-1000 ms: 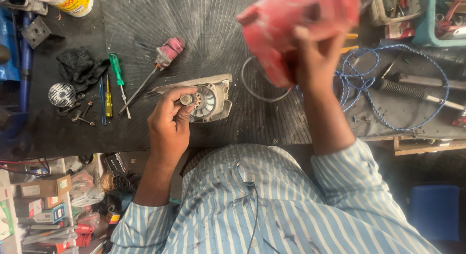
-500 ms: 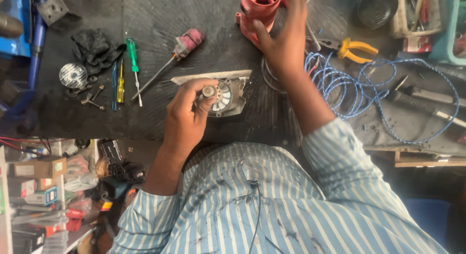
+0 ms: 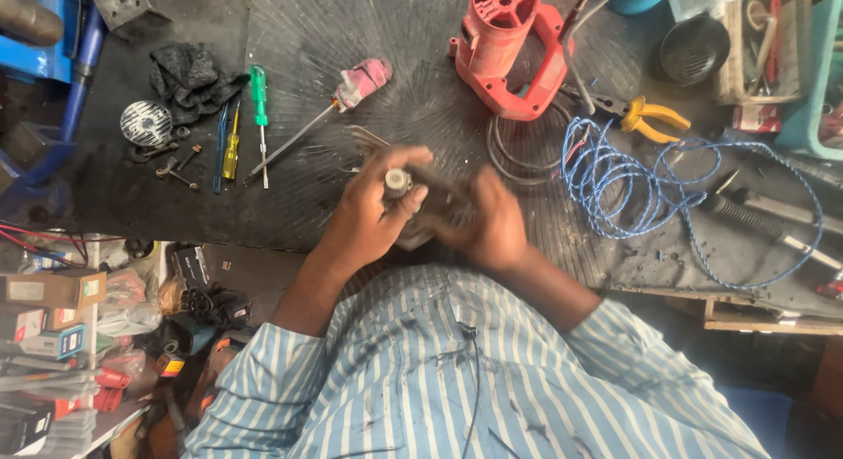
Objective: The person disassembles a red power tool on a workshop bench, separating the motor housing and removing the armature. They wipe parts with a cloth, unscrew components with a screwdriver, work a part in a bench vise, and handle the motor armature and small hardware across the bench.
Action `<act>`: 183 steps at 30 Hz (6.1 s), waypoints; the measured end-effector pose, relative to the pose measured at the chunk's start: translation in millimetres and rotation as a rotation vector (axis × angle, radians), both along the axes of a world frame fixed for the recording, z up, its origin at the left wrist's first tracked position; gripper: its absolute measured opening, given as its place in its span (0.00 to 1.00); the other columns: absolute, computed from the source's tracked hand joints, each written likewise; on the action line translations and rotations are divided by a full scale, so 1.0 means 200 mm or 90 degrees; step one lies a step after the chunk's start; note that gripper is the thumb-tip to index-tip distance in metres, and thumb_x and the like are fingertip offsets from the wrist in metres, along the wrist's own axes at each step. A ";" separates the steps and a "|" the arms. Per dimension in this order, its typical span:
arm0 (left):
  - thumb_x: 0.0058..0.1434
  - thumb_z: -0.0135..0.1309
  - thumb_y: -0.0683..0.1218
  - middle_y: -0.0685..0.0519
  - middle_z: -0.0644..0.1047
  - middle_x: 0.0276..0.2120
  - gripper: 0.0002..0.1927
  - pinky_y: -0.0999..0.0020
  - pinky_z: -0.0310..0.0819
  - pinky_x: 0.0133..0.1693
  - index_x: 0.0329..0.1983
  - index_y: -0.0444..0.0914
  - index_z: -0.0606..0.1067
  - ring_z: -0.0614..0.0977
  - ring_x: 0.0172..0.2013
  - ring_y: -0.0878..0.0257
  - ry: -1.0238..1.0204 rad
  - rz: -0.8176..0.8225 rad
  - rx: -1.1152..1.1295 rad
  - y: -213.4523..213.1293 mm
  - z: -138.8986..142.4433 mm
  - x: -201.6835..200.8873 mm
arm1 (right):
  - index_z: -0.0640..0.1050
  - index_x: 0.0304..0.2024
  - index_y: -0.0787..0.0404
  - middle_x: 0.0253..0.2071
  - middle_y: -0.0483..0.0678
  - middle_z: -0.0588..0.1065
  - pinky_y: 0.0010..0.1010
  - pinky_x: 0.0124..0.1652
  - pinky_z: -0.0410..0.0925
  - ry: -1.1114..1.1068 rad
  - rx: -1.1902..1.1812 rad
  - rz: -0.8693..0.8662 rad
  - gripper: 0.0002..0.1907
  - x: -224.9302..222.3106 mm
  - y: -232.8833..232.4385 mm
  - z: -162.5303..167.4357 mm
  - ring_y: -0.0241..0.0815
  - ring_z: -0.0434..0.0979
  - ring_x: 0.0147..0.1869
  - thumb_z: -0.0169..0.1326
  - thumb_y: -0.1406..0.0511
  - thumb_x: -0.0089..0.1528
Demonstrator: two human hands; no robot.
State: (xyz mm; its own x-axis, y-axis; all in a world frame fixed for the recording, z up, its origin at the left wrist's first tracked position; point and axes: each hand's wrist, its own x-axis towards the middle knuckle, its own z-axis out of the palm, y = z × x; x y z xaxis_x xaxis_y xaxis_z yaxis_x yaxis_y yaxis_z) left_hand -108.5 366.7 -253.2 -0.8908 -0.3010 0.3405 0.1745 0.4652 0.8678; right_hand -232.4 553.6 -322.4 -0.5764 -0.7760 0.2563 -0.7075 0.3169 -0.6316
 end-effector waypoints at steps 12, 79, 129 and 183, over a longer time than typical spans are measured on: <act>0.63 0.57 0.45 0.55 0.74 0.21 0.15 0.70 0.65 0.29 0.22 0.36 0.72 0.74 0.24 0.67 0.039 -0.027 0.227 0.07 -0.05 -0.03 | 0.48 0.79 0.66 0.82 0.58 0.47 0.45 0.81 0.37 -0.577 -0.262 0.344 0.50 -0.15 -0.28 0.06 0.54 0.38 0.88 0.49 0.44 0.67; 0.56 0.56 0.38 0.49 0.75 0.23 0.09 0.60 0.71 0.31 0.22 0.36 0.70 0.78 0.25 0.54 0.126 -0.215 0.080 0.20 -0.01 -0.22 | 0.64 0.36 0.67 0.34 0.49 0.60 0.35 0.38 0.56 -0.373 -0.279 0.208 0.30 -0.27 -0.18 -0.05 0.42 0.60 0.36 0.44 0.44 0.60; 0.69 0.50 0.48 0.50 0.71 0.28 0.12 0.54 0.73 0.44 0.30 0.38 0.68 0.75 0.34 0.57 0.350 0.159 1.017 -0.16 0.03 0.15 | 0.63 0.34 0.61 0.34 0.45 0.59 0.29 0.36 0.53 -0.455 -0.468 0.143 0.30 -0.12 -0.29 0.13 0.38 0.55 0.37 0.53 0.42 0.59; 0.54 0.74 0.63 0.57 0.74 0.61 0.42 0.22 0.35 0.70 0.60 0.44 0.63 0.75 0.62 0.56 -0.219 0.150 -0.292 -1.53 0.50 0.10 | 0.71 0.61 0.70 0.55 0.57 0.78 0.41 0.62 0.69 -0.613 -0.242 -0.208 0.21 1.16 -0.85 0.56 0.49 0.79 0.61 0.55 0.68 0.66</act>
